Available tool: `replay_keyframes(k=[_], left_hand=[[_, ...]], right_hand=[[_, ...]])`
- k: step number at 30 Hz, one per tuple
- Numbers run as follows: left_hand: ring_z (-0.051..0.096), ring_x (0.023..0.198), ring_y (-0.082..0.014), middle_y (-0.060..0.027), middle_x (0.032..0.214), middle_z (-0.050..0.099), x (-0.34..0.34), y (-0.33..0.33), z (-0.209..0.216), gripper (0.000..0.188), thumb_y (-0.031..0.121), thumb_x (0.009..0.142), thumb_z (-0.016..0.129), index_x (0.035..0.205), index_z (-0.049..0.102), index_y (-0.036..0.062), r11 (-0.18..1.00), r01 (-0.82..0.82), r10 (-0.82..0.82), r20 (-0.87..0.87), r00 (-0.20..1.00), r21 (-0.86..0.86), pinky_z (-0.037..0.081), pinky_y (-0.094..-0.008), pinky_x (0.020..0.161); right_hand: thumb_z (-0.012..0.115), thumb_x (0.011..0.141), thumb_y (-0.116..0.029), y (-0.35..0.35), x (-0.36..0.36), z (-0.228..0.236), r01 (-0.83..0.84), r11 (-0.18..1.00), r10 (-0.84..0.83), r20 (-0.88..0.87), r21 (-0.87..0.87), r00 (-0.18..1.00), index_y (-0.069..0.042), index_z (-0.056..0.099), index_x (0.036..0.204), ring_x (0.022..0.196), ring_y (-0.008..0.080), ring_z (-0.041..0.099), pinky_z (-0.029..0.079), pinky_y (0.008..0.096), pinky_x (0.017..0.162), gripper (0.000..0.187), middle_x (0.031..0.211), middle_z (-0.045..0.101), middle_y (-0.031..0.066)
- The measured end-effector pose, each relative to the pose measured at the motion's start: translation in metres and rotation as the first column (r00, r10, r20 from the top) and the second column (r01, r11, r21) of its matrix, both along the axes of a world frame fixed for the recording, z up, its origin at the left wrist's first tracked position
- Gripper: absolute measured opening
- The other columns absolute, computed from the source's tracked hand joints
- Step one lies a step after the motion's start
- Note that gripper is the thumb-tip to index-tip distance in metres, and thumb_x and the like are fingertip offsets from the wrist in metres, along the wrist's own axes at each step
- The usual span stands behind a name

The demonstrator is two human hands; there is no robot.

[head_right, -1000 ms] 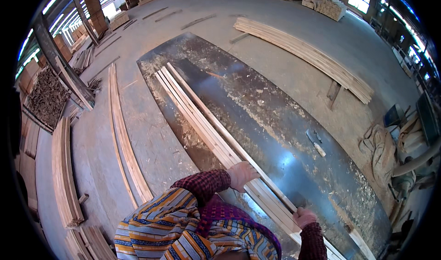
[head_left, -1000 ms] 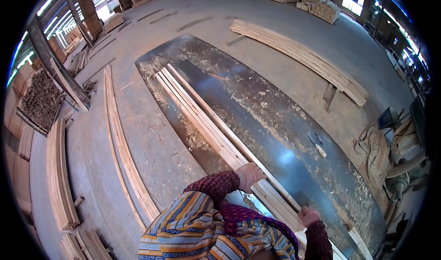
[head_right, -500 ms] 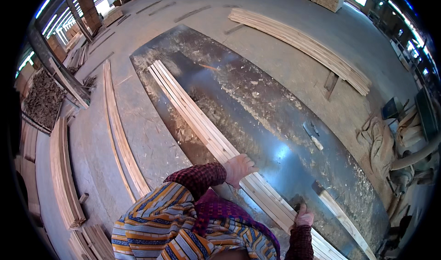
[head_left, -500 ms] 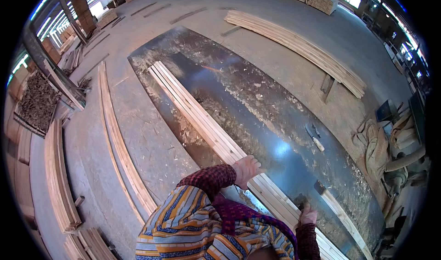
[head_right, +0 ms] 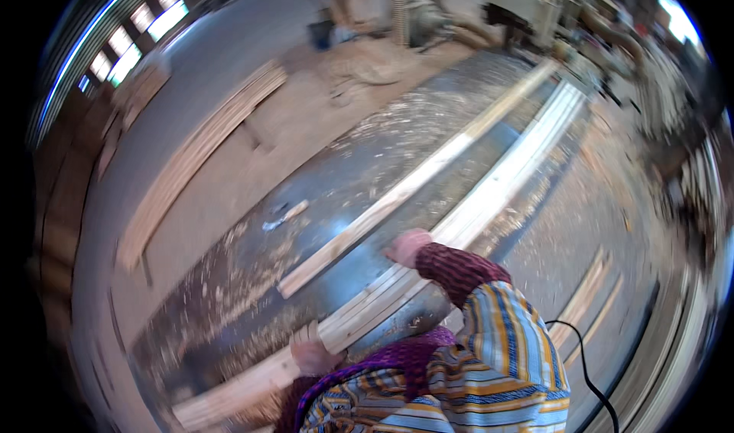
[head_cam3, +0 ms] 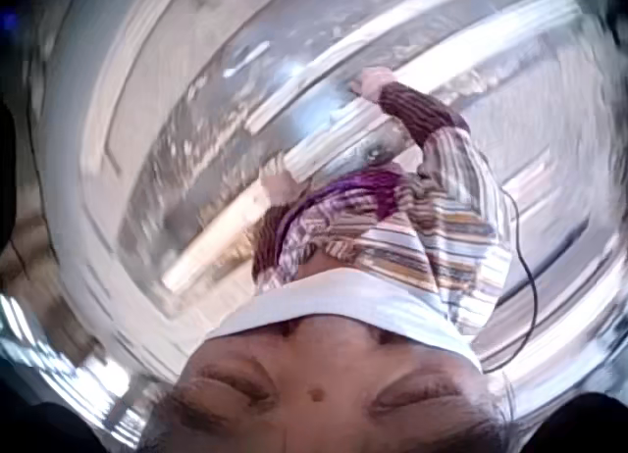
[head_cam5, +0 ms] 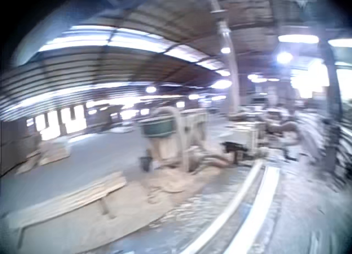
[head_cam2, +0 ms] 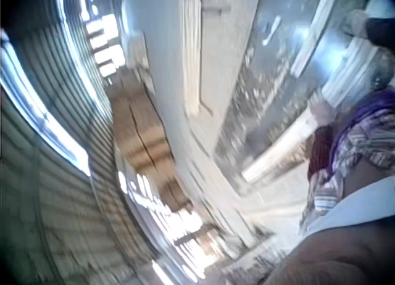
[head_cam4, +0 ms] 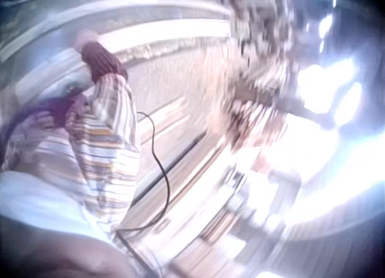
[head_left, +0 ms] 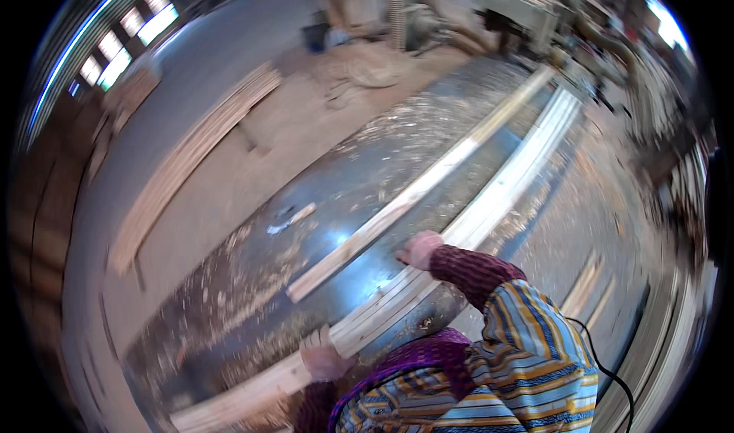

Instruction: The person handles thin wood strips, placing them on a metal table, uses a hand tool to scrape the surface of a strip, and carries a group of strips across a factory floor to a large stack.

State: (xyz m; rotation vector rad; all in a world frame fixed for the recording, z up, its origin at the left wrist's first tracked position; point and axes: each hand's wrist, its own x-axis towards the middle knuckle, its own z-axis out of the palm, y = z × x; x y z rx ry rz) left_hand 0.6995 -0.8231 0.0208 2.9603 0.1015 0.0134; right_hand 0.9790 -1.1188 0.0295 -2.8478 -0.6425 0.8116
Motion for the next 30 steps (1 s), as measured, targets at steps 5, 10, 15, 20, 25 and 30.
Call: replay_keyframes(k=[5, 10, 15, 20, 25, 30], left_hand=[[0.058, 0.115, -0.0369, -0.0143, 0.115, 0.062, 0.010, -0.018, 0.013, 0.104, 0.052, 0.051, 0.093, 0.135, 0.055, 0.0039, 0.999, -0.020, 0.024, -0.090, 0.996, 0.045, 0.042, -0.0520, 0.106], [0.056, 0.117, -0.0375, -0.0149, 0.118, 0.059, -0.003, 0.004, -0.032, 0.107, 0.054, 0.050, 0.092, 0.135, 0.053, 0.0009, 0.994, 0.076, -0.088, 0.150, 0.985, 0.083, 0.040, -0.0531, 0.107], [0.056, 0.116, -0.0347, -0.0125, 0.117, 0.059, -0.001, 0.004, -0.031, 0.099, 0.055, 0.055, 0.087, 0.133, 0.053, 0.0031, 0.991, -0.007, 0.002, 0.040, 0.999, 0.133, 0.037, -0.0499, 0.110], [0.066, 0.095, -0.0300, -0.0083, 0.098, 0.067, 0.005, 0.000, -0.035, 0.032, 0.028, 0.085, 0.063, 0.112, 0.069, 0.0099, 0.973, -0.028, -0.037, 0.276, 0.961, 0.231, 0.050, -0.0463, 0.093], [0.067, 0.092, -0.0299, -0.0082, 0.094, 0.069, 0.005, 0.007, -0.046, 0.025, 0.023, 0.090, 0.059, 0.107, 0.071, 0.0106, 0.969, -0.007, -0.080, 0.341, 0.937, 0.246, 0.052, -0.0461, 0.090], [0.067, 0.094, -0.0307, -0.0092, 0.096, 0.069, 0.004, 0.003, -0.042, 0.026, 0.024, 0.089, 0.060, 0.107, 0.071, 0.0094, 0.977, -0.044, -0.010, 0.252, 0.968, 0.206, 0.051, -0.0463, 0.093]], right_hand=[[0.046, 0.101, -0.057, -0.019, -0.007, -0.008, 0.067, 0.997, -0.069, 0.027, 0.048, 0.997, -0.013, 0.080, 0.106, 0.103, 0.0385, 0.072, 0.056, 0.0509, 0.092, 0.056, 0.107, 0.076, 0.0168], [0.047, 0.101, -0.056, -0.014, -0.008, -0.007, 0.069, 0.995, -0.071, 0.029, 0.070, 0.997, -0.013, 0.080, 0.105, 0.101, 0.0381, 0.073, 0.057, 0.0505, 0.089, 0.054, 0.105, 0.077, 0.0154], [0.047, 0.101, -0.056, -0.012, -0.006, -0.012, 0.070, 0.996, -0.073, 0.033, 0.062, 0.997, -0.013, 0.079, 0.109, 0.102, 0.0379, 0.073, 0.058, 0.0497, 0.090, 0.054, 0.106, 0.077, 0.0157], [0.048, 0.101, -0.054, -0.012, -0.005, -0.006, 0.084, 0.994, -0.085, 0.007, 0.064, 0.996, -0.016, 0.078, 0.114, 0.104, 0.0380, 0.072, 0.057, 0.0500, 0.091, 0.050, 0.109, 0.077, 0.0145], [0.051, 0.099, -0.051, -0.015, -0.004, -0.016, 0.043, 0.990, -0.052, 0.067, 0.135, 0.996, -0.016, 0.078, 0.110, 0.103, 0.0383, 0.072, 0.057, 0.0507, 0.090, 0.045, 0.107, 0.077, 0.0136], [0.059, 0.094, -0.043, -0.038, 0.023, -0.015, 0.160, 0.956, -0.211, 0.198, 0.245, 0.957, -0.014, 0.078, 0.109, 0.104, 0.0390, 0.070, 0.056, 0.0516, 0.089, 0.037, 0.109, 0.074, 0.0171]])
